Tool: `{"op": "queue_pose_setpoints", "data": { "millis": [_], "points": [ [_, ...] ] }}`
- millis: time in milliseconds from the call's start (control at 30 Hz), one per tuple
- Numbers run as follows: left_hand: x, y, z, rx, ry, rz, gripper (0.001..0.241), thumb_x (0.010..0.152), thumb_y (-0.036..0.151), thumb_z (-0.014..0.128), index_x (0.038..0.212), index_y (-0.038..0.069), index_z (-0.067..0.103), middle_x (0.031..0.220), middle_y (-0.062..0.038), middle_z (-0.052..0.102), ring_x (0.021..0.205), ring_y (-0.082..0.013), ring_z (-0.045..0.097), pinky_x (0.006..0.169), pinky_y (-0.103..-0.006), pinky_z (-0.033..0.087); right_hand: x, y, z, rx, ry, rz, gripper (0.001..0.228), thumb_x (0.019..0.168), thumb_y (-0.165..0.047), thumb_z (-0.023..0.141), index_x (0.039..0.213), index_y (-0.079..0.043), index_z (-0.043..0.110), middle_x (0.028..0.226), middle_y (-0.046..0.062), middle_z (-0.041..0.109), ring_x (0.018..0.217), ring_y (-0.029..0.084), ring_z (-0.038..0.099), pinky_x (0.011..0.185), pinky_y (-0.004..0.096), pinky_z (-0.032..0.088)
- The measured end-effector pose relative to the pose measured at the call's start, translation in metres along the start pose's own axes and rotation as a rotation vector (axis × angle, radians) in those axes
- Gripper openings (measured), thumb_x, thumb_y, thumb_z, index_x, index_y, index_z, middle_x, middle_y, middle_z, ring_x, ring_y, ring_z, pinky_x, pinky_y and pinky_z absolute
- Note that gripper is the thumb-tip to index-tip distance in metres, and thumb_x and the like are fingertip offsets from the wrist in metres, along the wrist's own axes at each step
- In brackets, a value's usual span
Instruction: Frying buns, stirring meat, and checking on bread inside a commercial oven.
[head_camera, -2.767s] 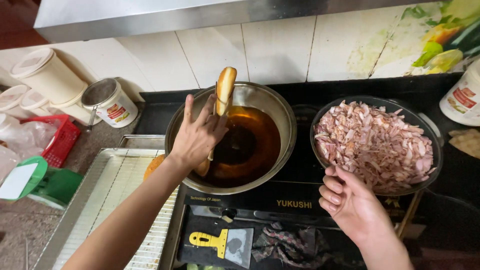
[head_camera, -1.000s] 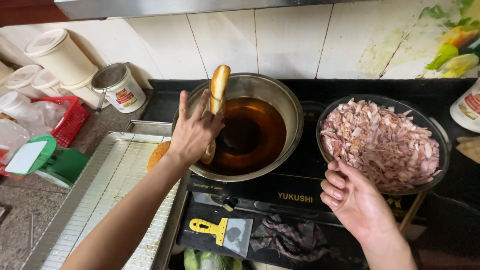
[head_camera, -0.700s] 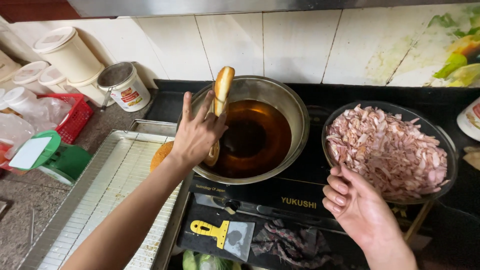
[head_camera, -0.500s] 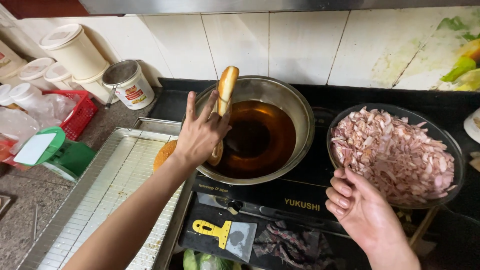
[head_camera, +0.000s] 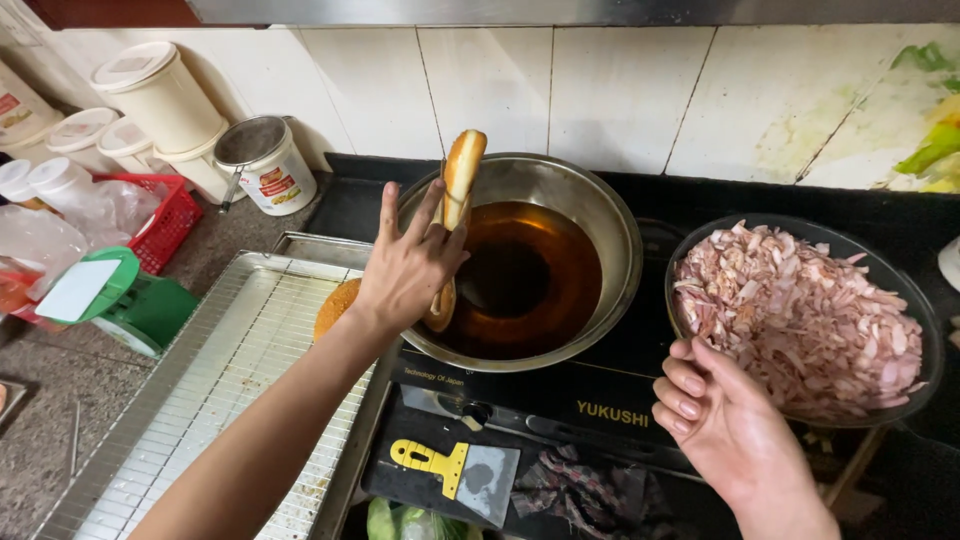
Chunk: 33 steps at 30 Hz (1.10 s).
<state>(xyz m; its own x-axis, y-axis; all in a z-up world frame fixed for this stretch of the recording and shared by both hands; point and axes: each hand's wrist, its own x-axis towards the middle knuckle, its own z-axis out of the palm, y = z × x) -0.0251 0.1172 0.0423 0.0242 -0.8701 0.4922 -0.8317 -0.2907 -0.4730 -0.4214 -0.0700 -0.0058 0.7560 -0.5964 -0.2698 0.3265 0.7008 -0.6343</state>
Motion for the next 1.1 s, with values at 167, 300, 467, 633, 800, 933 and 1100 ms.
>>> {"op": "queue_pose_setpoints", "data": {
  "millis": [167,300,467,633,800,933,1100],
  "points": [
    [0.000,-0.003,0.006,0.036,0.008,-0.023,0.063,0.121,0.050,0.063,0.172,0.013,0.062,0.127,-0.014,0.085,0.180,-0.0353,0.027,0.140,-0.0815,0.005,0.001,0.000,0.000,0.004,-0.010,0.008,0.020,0.123,-0.026,0.060,0.118,-0.008,0.068,0.079,-0.003,0.051,0.064,0.008,0.046,0.055,0.029,0.037],
    [-0.002,-0.014,-0.016,0.019,0.152,-0.081,0.050,0.121,0.045,0.072,0.160,0.014,0.078,0.114,-0.012,0.083,0.182,-0.0348,0.027,0.138,-0.0836,0.008,0.001,0.000,0.003,0.016,-0.032,0.033,0.018,0.122,-0.025,0.059,0.118,-0.009,0.067,0.081,-0.003,0.050,0.066,0.008,0.045,0.055,0.029,0.036],
    [-0.037,-0.057,-0.035,0.228,0.115,-0.178,0.059,0.129,0.055,0.073,0.181,0.028,0.065,0.123,0.009,0.091,0.187,-0.0314,0.022,0.143,-0.0780,-0.015,0.002,0.010,0.022,0.068,-0.154,0.080,0.019,0.123,-0.024,0.059,0.120,-0.007,0.068,0.081,-0.003,0.051,0.067,0.009,0.044,0.057,0.029,0.036],
    [-0.122,-0.112,-0.043,0.358,-0.021,-0.182,0.053,0.128,0.053,0.070,0.171,0.021,0.076,0.117,-0.005,0.079,0.190,-0.0326,0.029,0.144,-0.0821,-0.003,0.009,0.026,0.053,0.066,-0.223,0.124,0.022,0.124,-0.025,0.058,0.120,-0.007,0.069,0.083,-0.003,0.052,0.069,0.010,0.045,0.058,0.029,0.037],
    [-0.194,-0.138,-0.006,0.472,-0.577,-0.035,0.043,0.104,0.038,0.074,0.144,0.024,0.075,0.159,0.001,0.077,0.182,-0.0414,0.026,0.141,-0.0805,0.016,0.018,0.043,0.080,0.026,-0.252,0.161,0.023,0.124,-0.024,0.059,0.122,-0.004,0.070,0.082,-0.003,0.051,0.070,0.009,0.044,0.060,0.030,0.037],
    [-0.214,-0.118,0.020,0.612,-0.550,0.081,0.040,0.110,0.033,0.057,0.127,0.008,0.083,0.143,-0.016,0.082,0.169,-0.0476,0.047,0.141,-0.0713,0.025,0.017,0.051,0.093,-0.019,-0.225,0.150,0.023,0.126,-0.023,0.057,0.121,-0.005,0.069,0.084,-0.002,0.050,0.071,0.010,0.043,0.062,0.031,0.038],
    [-0.208,-0.096,0.064,0.613,-0.899,0.198,0.096,0.101,0.102,0.042,0.113,0.019,0.089,0.172,-0.022,0.066,0.176,-0.0530,0.032,0.139,-0.0783,-0.004,0.024,0.060,0.083,-0.068,-0.218,0.135,0.027,0.130,-0.028,0.054,0.124,-0.007,0.069,0.081,-0.004,0.047,0.071,0.011,0.041,0.061,0.033,0.039]
  ]
}}
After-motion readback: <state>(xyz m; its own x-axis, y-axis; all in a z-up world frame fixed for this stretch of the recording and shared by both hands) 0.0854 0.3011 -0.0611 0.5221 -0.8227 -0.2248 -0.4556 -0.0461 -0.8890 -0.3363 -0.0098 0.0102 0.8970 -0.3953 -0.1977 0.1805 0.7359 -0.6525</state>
